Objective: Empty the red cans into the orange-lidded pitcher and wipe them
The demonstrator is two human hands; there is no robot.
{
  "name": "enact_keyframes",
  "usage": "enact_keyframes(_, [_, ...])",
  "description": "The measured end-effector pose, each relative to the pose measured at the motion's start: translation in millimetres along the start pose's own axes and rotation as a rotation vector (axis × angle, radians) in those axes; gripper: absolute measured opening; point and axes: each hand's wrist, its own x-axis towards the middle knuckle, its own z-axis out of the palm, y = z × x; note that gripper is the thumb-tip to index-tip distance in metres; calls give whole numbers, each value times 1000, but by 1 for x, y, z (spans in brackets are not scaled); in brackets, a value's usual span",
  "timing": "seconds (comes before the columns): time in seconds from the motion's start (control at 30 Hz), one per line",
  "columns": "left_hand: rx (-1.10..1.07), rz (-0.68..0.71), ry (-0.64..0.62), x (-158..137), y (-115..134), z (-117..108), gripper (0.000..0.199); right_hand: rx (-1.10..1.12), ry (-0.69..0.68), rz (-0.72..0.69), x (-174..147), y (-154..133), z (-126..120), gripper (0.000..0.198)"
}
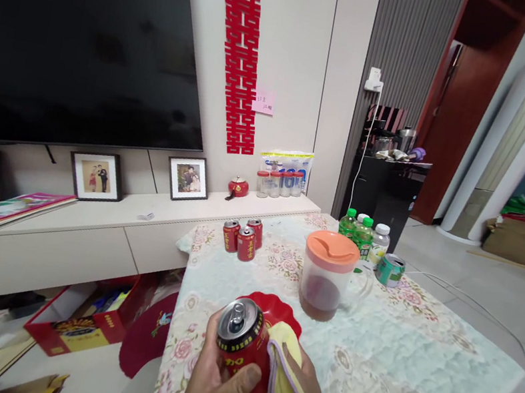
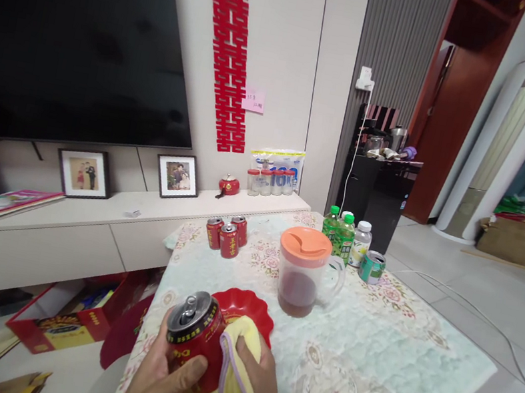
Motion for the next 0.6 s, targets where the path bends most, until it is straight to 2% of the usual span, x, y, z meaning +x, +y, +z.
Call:
enact_keyframes(0.1, [-34, -21, 16, -1, -6, 3, 96, -59, 83, -21, -6, -5, 5, 61])
enact_keyframes(0.33, [-69, -6, 75, 2, -14, 5, 109, -419, 277, -381, -21, -1, 12, 49])
enact_keyframes(0.47, [76, 50, 53, 3, -10, 7, 97, -513, 243, -586, -29, 4, 16, 44])
enact_keyframes(0.6, [87, 64, 79, -1, -17, 8, 89, -572, 196, -771, -37, 2, 18, 52])
